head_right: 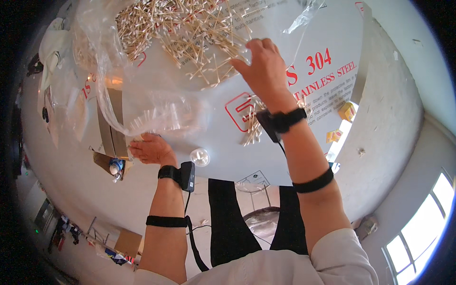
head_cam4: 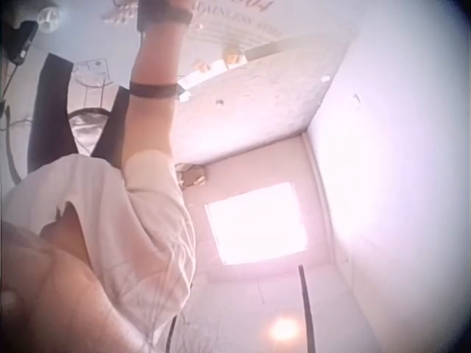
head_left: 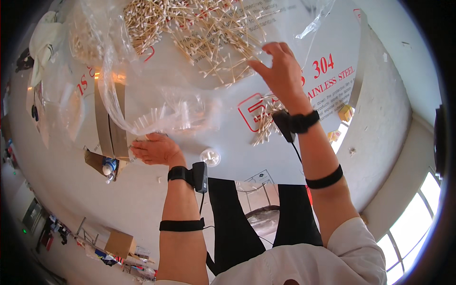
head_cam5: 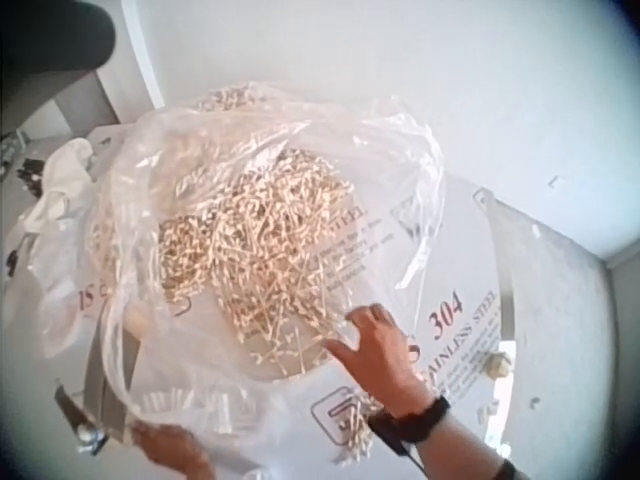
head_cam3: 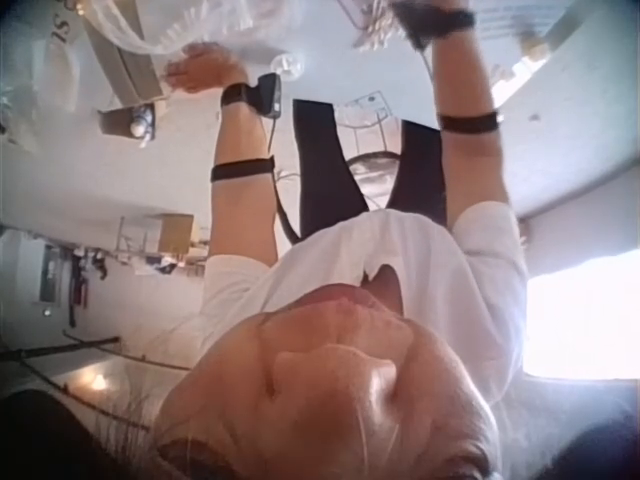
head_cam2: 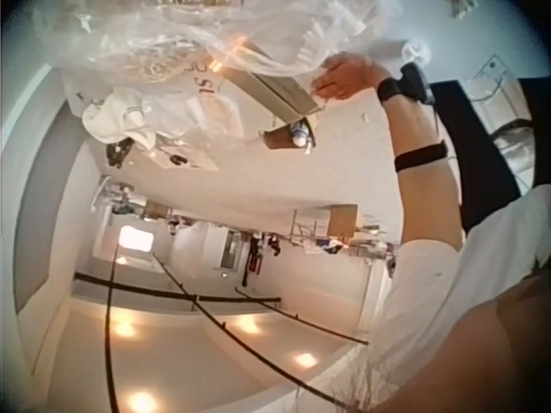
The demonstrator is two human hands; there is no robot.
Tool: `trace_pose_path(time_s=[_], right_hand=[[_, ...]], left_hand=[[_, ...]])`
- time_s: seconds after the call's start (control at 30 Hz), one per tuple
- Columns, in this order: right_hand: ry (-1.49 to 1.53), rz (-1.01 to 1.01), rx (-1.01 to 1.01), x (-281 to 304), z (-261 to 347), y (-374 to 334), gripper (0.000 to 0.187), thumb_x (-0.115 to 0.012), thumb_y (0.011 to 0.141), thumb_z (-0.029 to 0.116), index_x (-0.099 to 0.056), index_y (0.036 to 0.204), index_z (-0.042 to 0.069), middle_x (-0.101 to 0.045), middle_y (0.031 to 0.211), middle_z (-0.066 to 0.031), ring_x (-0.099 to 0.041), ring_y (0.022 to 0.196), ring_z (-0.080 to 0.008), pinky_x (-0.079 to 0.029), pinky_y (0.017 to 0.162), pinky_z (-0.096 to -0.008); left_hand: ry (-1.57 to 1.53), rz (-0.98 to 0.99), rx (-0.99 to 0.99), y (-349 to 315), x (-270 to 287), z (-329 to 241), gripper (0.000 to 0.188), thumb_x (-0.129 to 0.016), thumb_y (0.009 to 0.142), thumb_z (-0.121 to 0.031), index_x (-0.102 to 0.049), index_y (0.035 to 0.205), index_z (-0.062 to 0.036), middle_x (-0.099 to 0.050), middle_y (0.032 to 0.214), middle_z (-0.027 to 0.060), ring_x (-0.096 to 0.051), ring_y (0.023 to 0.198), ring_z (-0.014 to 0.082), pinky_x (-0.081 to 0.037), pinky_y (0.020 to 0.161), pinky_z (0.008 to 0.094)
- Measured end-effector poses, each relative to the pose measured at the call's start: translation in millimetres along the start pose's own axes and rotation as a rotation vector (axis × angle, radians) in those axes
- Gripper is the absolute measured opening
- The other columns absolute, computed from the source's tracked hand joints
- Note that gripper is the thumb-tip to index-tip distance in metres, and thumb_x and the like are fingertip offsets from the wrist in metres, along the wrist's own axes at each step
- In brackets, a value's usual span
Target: Packaging and sorting cotton swabs into a small box in a production setting.
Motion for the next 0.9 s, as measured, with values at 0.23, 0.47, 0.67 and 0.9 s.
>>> trace_pose_path(time_s=[0.23, 0.47, 0.67, 0.9], right_hand=[[-0.016, 0.101, -0.109, -17.9, -16.5, 17.5, 0.017, -0.065, 0.073, 0.020, -0.062, 0.077, 0.003, -0.060, 0.080, -0.0124, -0.058, 0.075, -0.0311, -0.047, 0.067, -0.0393], [-0.059, 0.283, -0.316, 49.1, -23.7, -40.9, 0.022, -0.068, 0.072, 0.019, -0.058, 0.073, 0.000, -0.056, 0.068, -0.0124, -0.056, 0.064, -0.0266, -0.044, 0.059, -0.0353], [-0.034, 0.178, -0.294, 42.2, -27.8, -64.2, 0.030, -0.071, 0.072, 0.022, -0.058, 0.090, 0.002, -0.059, 0.086, -0.0109, -0.058, 0.073, -0.0264, -0.046, 0.065, -0.0351], [-0.171, 0.059, -0.016, -4.6, 3.0, -5.3, 0.046, -0.076, 0.068, 0.026, -0.055, 0.099, 0.001, -0.054, 0.099, -0.0148, -0.054, 0.093, -0.0296, -0.046, 0.078, -0.0371]], left_hand=[[-0.005, -0.016, 0.002, -4.0, 0.4, -5.4, 0.062, -0.028, 0.091, -0.041, -0.027, 0.139, -0.0018, -0.026, 0.145, 0.0177, -0.025, 0.132, 0.0337, -0.021, 0.105, 0.0468], [-0.009, -0.010, -0.012, -5.2, 1.6, -3.4, 0.061, -0.030, 0.091, -0.040, -0.026, 0.139, -0.0018, -0.026, 0.144, 0.0180, -0.025, 0.133, 0.0335, -0.021, 0.105, 0.0468], [-0.029, 0.003, -0.009, -3.5, 6.7, -4.7, 0.061, -0.030, 0.091, -0.039, -0.026, 0.139, -0.0011, -0.026, 0.144, 0.0189, -0.025, 0.132, 0.0344, -0.021, 0.104, 0.0472], [-0.035, 0.007, -0.004, -3.9, 5.0, -6.8, 0.062, -0.030, 0.091, -0.039, -0.026, 0.139, -0.0007, -0.025, 0.144, 0.0194, -0.024, 0.133, 0.0351, -0.021, 0.104, 0.0476]])
Point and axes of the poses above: each hand's wrist, its own y-axis towards the middle knuckle, its own x-axis out of the back of the hand, z = x × y, the point moved 2 cm from there along y, towards the middle knuckle
